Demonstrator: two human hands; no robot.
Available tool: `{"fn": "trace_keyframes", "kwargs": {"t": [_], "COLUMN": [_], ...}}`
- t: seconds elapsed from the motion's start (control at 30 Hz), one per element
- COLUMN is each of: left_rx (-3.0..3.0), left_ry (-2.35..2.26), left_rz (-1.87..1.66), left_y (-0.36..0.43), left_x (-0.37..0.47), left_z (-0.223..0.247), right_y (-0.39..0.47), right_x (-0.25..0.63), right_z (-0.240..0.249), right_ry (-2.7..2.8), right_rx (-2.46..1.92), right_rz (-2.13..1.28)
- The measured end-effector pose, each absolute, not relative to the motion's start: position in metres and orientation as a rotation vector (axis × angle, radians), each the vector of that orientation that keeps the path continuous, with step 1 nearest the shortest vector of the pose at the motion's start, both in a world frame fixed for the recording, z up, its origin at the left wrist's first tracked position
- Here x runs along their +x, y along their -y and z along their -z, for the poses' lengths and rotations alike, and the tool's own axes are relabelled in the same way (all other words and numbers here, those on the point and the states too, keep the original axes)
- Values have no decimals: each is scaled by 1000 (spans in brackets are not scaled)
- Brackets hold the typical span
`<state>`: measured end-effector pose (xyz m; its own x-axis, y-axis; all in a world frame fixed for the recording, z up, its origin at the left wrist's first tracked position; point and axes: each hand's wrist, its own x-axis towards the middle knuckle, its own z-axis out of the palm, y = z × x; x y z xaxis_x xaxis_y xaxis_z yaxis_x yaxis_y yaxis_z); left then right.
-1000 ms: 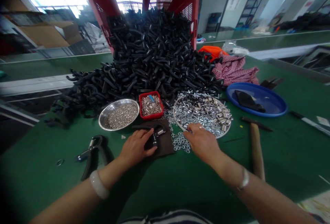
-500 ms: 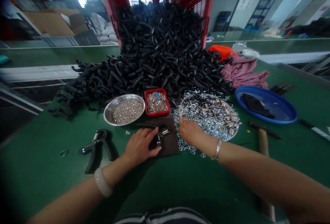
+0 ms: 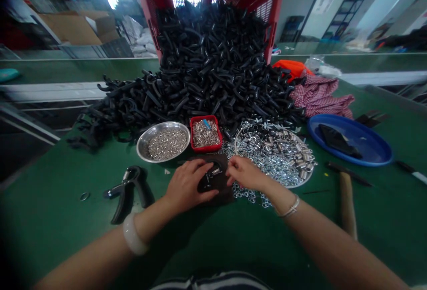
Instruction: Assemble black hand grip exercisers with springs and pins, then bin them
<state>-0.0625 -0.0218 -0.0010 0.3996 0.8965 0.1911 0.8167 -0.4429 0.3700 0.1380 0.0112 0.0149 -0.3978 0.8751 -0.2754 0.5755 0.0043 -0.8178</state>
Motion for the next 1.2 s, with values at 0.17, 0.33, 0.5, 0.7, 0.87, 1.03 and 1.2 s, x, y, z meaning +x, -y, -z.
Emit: {"fn": "trace_keyframes", "kwargs": {"t": [0.17,0.33,0.5,0.7,0.87,1.03,1.2], "left_rx": [2182,1893,1501,881,653,1143,2227], "left_ry": [-1231,-1121,-1175,-1070,-1006,-1215,-1475], "left_rz": [-679,-856,-992,-1099,-1004,-976,-565], "left_y": [9,-3,-8,-5,0,-4,-6], "left_x": [-47,-45,-42,-31,-25,-38,-63], "left_z": [-3,0,6,-2,-9,-9,-5], "right_y": [-7,-3,7,14,10,1,-9], "right_x": [127,126,117,110,110,114,124], "right_z": [-11,-8,-4,3,7,4,9], "right_ry": [1466,1002,907,1671,1936,1991,2181], "right_rx": [-1318,-1177,-1105,-1212,-1002,-1116,-1366], "right_rz": [-1895,-2012,-1913,-750,-157,-139,-316]}}
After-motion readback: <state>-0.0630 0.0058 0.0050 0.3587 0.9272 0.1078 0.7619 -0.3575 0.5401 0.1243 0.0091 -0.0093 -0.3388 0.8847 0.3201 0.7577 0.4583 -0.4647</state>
